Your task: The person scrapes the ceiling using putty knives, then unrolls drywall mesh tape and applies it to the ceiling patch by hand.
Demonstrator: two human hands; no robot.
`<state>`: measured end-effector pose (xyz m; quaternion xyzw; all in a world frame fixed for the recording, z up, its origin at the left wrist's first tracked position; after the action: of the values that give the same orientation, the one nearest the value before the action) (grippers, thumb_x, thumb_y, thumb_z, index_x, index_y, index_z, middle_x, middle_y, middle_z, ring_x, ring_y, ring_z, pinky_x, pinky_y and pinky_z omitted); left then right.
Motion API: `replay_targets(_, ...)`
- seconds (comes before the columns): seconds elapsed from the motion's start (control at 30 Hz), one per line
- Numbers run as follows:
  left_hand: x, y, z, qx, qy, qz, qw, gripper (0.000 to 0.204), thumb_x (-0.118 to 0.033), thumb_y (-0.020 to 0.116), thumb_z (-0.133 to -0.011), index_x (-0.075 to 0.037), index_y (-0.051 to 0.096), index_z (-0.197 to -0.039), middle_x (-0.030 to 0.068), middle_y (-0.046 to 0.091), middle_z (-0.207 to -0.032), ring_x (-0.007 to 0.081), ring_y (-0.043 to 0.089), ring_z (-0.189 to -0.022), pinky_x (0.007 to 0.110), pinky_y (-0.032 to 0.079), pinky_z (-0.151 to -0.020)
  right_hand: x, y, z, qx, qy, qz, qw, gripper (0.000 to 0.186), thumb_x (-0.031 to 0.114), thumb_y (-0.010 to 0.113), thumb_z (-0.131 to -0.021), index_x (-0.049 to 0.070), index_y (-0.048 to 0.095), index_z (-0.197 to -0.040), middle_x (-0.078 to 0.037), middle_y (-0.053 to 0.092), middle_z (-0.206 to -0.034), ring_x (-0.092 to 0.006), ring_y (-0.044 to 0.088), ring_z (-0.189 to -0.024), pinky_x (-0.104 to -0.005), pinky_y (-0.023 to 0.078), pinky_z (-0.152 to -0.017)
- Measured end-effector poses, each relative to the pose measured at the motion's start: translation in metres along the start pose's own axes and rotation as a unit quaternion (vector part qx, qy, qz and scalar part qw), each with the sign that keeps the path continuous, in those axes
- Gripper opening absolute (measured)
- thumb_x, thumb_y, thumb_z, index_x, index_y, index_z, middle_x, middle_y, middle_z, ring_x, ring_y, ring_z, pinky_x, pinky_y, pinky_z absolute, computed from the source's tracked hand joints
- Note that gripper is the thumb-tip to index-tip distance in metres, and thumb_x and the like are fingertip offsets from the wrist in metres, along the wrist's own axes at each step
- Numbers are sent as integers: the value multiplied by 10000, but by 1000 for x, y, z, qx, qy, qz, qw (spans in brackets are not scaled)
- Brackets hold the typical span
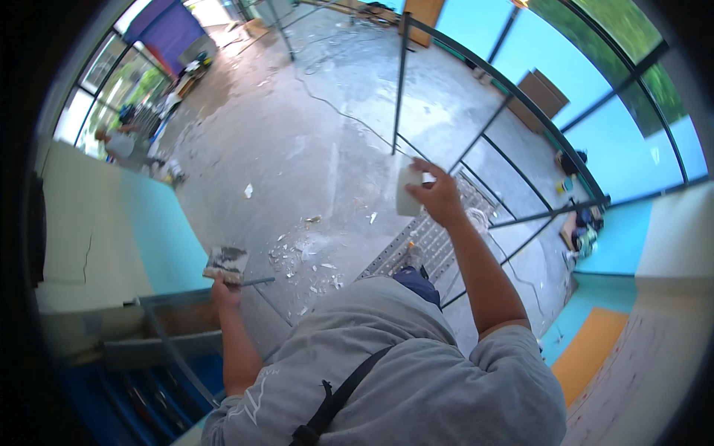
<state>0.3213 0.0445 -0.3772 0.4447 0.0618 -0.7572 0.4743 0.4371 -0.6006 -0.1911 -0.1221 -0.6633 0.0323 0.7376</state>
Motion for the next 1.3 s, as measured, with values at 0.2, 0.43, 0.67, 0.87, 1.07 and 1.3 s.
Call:
replay_targets(0.2, 72, 204, 21, 167, -63, -58, 982, 331, -208, 541, -982, -67, 496, -1278, 85, 594, -1166, 266, 603, -1067, 445, 492, -925, -36, -141, 30, -143, 51, 23, 988, 573, 50, 703, -824, 5, 516, -1363, -124, 606, -1278, -196, 687, -928, -287, 566, -780)
replay_targets(0.43, 170, 327, 73, 309, -141, -99, 935, 417, -189, 510, -983, -46, 437, -1367, 113, 559, -1287, 280, 576, -1157, 450, 476, -985, -85, -188, 51, -151, 115, 7, 982, 566, 35, 724, -795, -4, 542, -1329, -143, 611, -1279, -225, 682, -976, -302, 568, -815)
replay_targets(0.67, 233, 411, 103, 392, -193, -204, 876, 398, -178, 501, -1007, -5, 426, -1357, 128, 580, -1257, 281, 609, -1125, 447, 509, -962, -105, -196, 57, -165, 125, -4, 978, 552, 50, 735, -791, 12, 556, -1312, -118, 620, -1250, -198, 664, -992, -301, 559, -841)
replay_targets(0.87, 272, 487, 124, 428, -201, -249, 845, 415, -180, 590, -961, 31, 464, -1296, 126, 607, -1151, 270, 648, -1005, 436, 559, -866, -94, -209, 66, -217, 131, 38, 967, 579, 47, 736, -786, 9, 537, -1328, -116, 620, -1240, -200, 677, -945, -299, 562, -812)
replay_targets(1.07, 341, 560, 163, 488, -230, -303, 785, 421, -172, 593, -953, 43, 464, -1292, 135, 602, -1145, 273, 648, -997, 437, 560, -881, -100, -250, 90, -292, 131, 46, 946, 591, 52, 734, -788, 6, 526, -1340, -138, 602, -1260, -221, 689, -924, -308, 574, -782)
replay_targets(1.3, 451, 666, 261, 588, -248, -398, 659, 365, -137, 563, -957, 33, 487, -1270, 132, 618, -1131, 275, 659, -986, 449, 554, -887, -123, -323, 113, -395, 137, 2, 908, 602, 52, 725, -788, -9, 518, -1350, -140, 595, -1273, -189, 680, -888, -277, 563, -768)
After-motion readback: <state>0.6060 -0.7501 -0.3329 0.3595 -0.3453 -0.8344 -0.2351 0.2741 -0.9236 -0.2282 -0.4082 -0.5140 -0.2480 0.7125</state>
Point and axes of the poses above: each hand's wrist, its own z-axis away from the middle knuckle, its own y-axis out of the palm, x = y × z, the point moved 6 cm from there along -z, towards the middle knuckle
